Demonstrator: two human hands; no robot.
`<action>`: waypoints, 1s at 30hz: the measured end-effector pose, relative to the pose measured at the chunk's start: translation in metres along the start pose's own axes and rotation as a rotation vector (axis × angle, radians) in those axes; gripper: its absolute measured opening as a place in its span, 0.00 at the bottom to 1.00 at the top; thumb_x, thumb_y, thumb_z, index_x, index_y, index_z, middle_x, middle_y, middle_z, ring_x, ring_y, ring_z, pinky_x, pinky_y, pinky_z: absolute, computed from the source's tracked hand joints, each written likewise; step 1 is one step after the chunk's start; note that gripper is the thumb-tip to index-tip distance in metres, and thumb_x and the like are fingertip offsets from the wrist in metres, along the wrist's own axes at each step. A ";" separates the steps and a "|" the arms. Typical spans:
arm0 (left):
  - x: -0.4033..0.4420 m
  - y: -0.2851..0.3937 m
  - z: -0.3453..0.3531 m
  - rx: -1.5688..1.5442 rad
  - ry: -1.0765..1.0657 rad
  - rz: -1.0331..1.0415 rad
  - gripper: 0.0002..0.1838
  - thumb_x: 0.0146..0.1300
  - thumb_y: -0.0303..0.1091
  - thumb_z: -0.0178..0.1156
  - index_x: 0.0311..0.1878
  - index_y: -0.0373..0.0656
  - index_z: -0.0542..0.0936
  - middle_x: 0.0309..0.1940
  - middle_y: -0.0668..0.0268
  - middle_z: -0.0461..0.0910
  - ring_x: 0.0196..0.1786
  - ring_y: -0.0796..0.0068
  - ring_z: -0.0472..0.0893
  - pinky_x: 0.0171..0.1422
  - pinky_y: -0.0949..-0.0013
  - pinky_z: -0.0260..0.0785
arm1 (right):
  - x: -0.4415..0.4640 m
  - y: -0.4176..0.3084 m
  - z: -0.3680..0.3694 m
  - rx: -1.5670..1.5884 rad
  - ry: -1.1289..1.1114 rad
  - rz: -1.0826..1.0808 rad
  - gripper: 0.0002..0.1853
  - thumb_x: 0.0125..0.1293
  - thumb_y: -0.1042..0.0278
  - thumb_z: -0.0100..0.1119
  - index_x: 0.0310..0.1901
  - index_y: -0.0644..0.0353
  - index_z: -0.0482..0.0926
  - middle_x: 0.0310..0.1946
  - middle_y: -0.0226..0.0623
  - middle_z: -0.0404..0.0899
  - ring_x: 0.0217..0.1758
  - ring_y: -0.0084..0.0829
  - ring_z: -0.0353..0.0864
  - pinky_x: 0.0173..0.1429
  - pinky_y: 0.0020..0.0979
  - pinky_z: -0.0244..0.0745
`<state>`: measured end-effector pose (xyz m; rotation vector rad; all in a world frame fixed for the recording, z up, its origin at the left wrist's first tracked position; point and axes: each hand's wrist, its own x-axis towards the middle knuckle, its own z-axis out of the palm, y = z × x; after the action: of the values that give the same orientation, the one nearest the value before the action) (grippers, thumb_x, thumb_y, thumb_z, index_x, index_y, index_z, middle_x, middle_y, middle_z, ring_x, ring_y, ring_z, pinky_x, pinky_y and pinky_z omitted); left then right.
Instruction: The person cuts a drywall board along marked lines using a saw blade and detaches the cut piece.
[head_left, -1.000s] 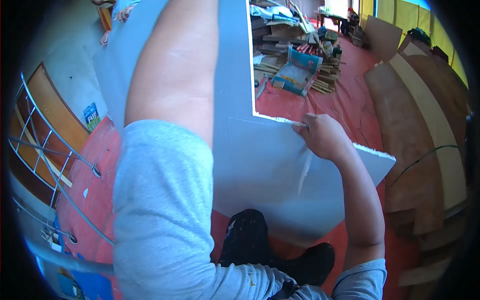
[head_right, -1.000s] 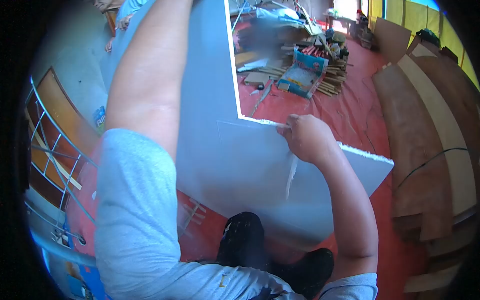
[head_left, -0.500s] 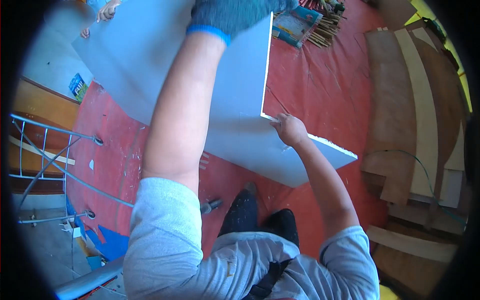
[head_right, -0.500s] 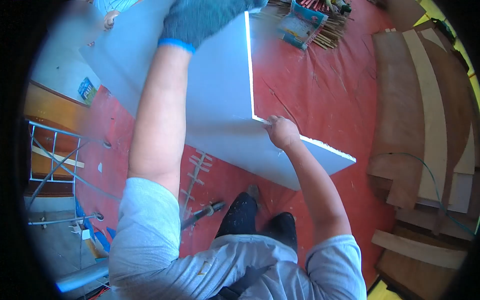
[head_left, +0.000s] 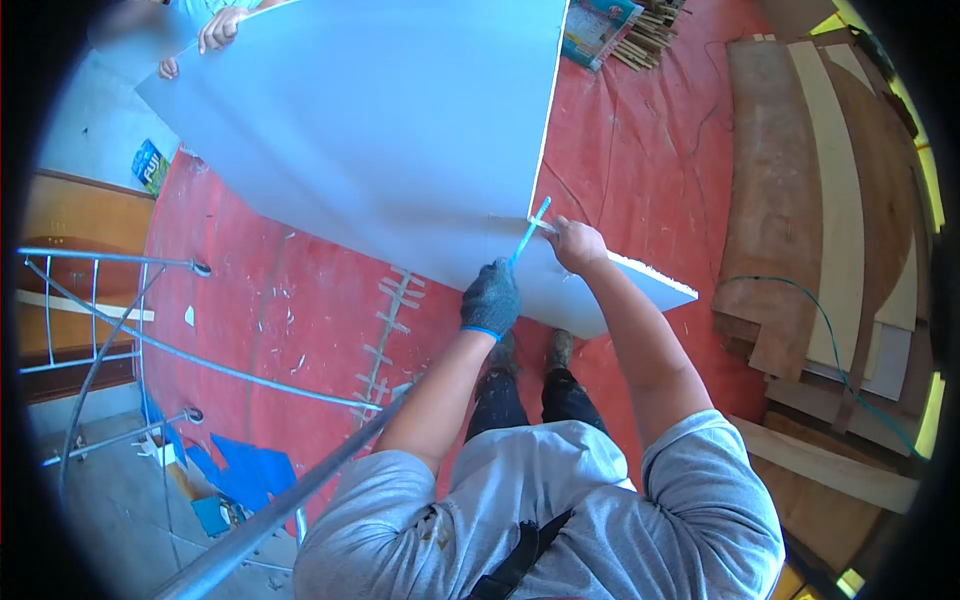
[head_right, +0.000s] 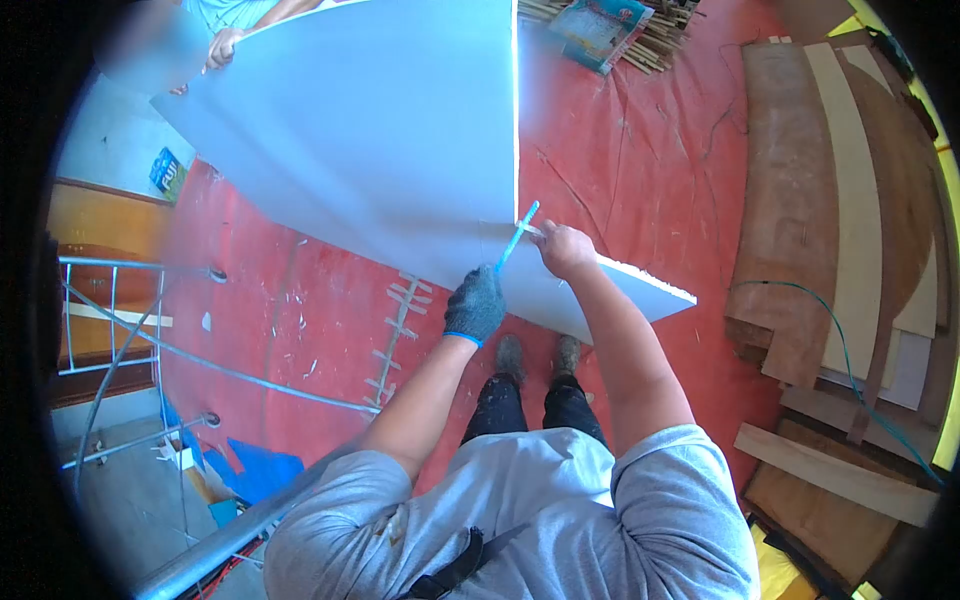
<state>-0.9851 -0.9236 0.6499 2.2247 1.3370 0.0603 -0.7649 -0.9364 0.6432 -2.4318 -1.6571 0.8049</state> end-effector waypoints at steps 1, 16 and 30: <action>-0.001 0.003 0.004 0.053 0.022 -0.016 0.16 0.74 0.35 0.49 0.59 0.39 0.76 0.40 0.44 0.83 0.42 0.42 0.86 0.44 0.41 0.79 | 0.001 0.000 -0.001 -0.017 -0.028 0.016 0.23 0.81 0.45 0.46 0.56 0.57 0.77 0.50 0.51 0.86 0.56 0.55 0.85 0.57 0.53 0.80; 0.004 0.053 -0.013 0.213 -0.079 -0.189 0.16 0.71 0.34 0.50 0.56 0.34 0.76 0.39 0.43 0.87 0.42 0.39 0.88 0.44 0.39 0.80 | -0.002 0.002 -0.001 0.008 -0.011 -0.067 0.19 0.82 0.51 0.45 0.59 0.54 0.77 0.52 0.52 0.86 0.55 0.56 0.85 0.58 0.54 0.79; 0.064 0.058 0.002 0.142 -0.003 -0.108 0.14 0.68 0.36 0.54 0.48 0.37 0.81 0.40 0.40 0.87 0.45 0.40 0.88 0.49 0.40 0.80 | 0.000 0.005 0.001 0.005 0.025 -0.102 0.15 0.78 0.57 0.49 0.56 0.54 0.79 0.50 0.49 0.87 0.52 0.52 0.88 0.55 0.51 0.83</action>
<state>-0.9056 -0.8923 0.6603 2.2619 1.4993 -0.0796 -0.7610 -0.9384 0.6410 -2.3225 -1.7506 0.7607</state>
